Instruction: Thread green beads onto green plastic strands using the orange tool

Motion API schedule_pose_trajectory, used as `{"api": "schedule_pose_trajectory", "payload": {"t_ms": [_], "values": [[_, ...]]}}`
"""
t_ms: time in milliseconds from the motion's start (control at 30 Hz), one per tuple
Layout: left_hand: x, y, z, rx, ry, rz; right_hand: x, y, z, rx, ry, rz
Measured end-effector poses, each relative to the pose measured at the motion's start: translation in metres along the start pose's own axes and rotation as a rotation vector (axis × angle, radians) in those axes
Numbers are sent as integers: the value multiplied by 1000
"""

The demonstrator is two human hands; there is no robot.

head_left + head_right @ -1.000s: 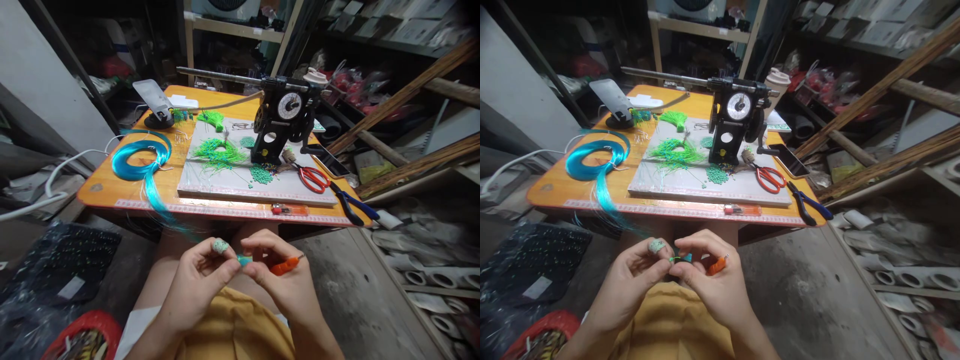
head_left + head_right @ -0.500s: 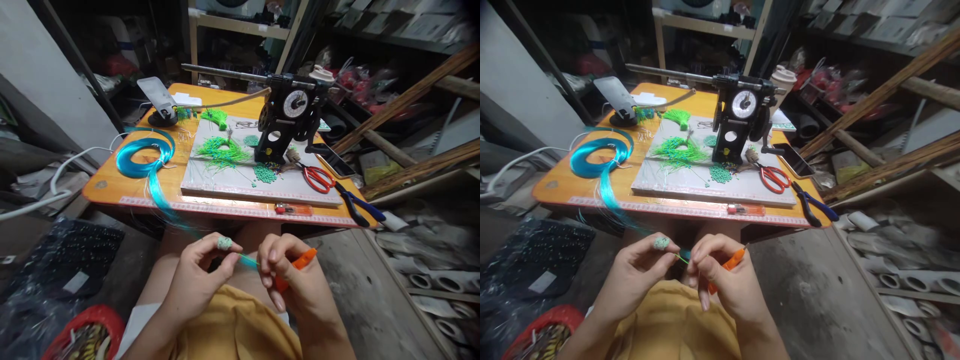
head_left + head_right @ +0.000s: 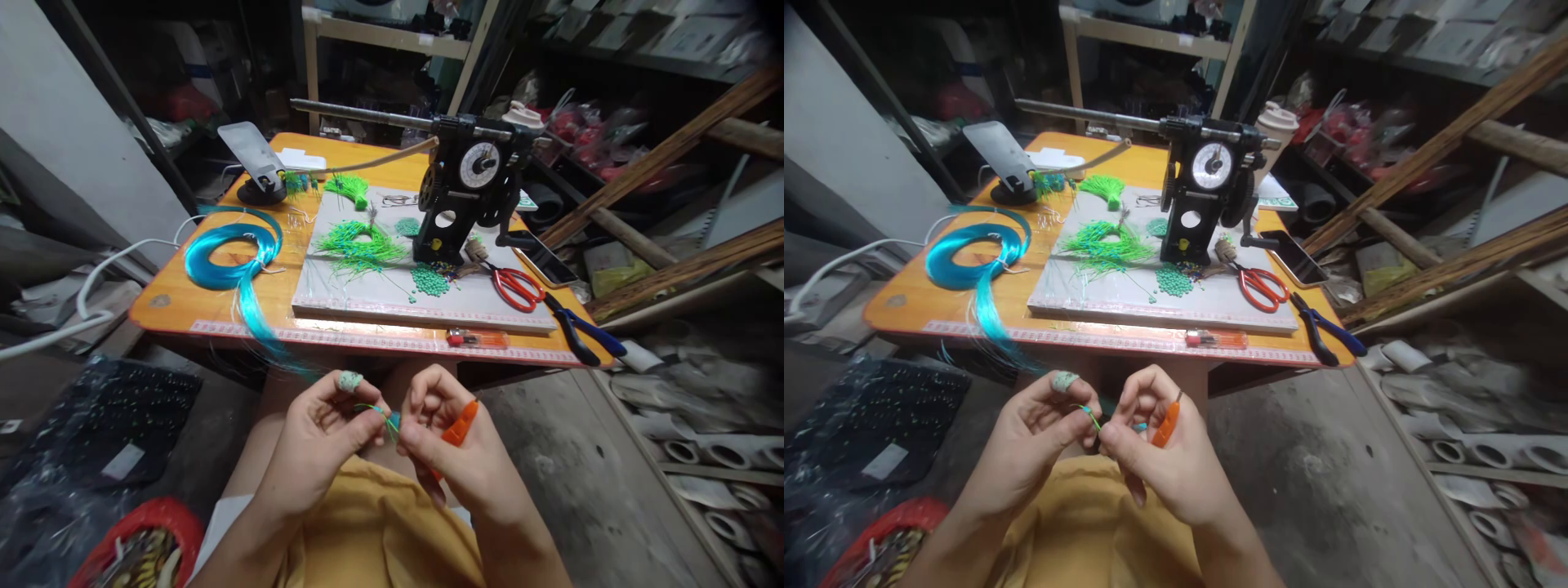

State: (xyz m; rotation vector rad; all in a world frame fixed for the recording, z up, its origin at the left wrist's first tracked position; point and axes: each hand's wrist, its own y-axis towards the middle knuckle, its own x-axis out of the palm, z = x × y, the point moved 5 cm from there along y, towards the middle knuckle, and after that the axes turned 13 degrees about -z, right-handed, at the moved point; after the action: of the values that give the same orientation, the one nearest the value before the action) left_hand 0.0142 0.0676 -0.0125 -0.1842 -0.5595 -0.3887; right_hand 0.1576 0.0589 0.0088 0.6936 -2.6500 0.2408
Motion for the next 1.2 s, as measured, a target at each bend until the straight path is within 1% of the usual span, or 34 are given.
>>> {"api": "schedule_pose_trajectory", "payload": {"t_ms": [100, 367, 467, 567, 633, 700, 767, 833, 867, 933, 1000, 1033, 1067, 1133, 1200], "values": [[1, 0, 1, -11, -9, -19, 2, 2, -1, -15, 27, -26], [4, 1, 2, -18, -17, -27, 3, 2, 0, -13, 39, -30], [5, 0, 3, -3, 42, -7, 1, 2, 2, -20, 43, -3], [2, -4, 4, 42, 192, 53, -2, 2, 1, -8, -26, 60], [0, -7, 7, 89, 389, 72, -5, 2, -2, 13, -170, 97], [1, -11, 11, 155, 659, 46, -5, 1, -8, 16, -394, 98], [4, -14, 16, 248, 937, 15, -2, 0, -14, -25, -665, 79], [9, -17, 20, 333, 1156, 12, 2, -3, -18, -84, -918, 74], [12, -17, 21, 367, 1231, 21, 5, -4, -18, -112, -1024, 78], [17, -17, 24, 410, 1304, 33, 9, -6, -17, -158, -1177, 89], [21, -16, 26, 432, 1307, 47, 11, -9, -15, -197, -1236, 123], [22, -16, 27, 443, 1295, 59, 11, -10, -16, -220, -1208, 148], [22, -16, 28, 452, 1278, 76, 9, -12, -16, -240, -1127, 167], [20, -15, 29, 475, 1243, 115, 5, -14, -16, -254, -817, 165], [16, -15, 28, 494, 1214, 144, 0, -14, -13, -229, -467, 111]]}}
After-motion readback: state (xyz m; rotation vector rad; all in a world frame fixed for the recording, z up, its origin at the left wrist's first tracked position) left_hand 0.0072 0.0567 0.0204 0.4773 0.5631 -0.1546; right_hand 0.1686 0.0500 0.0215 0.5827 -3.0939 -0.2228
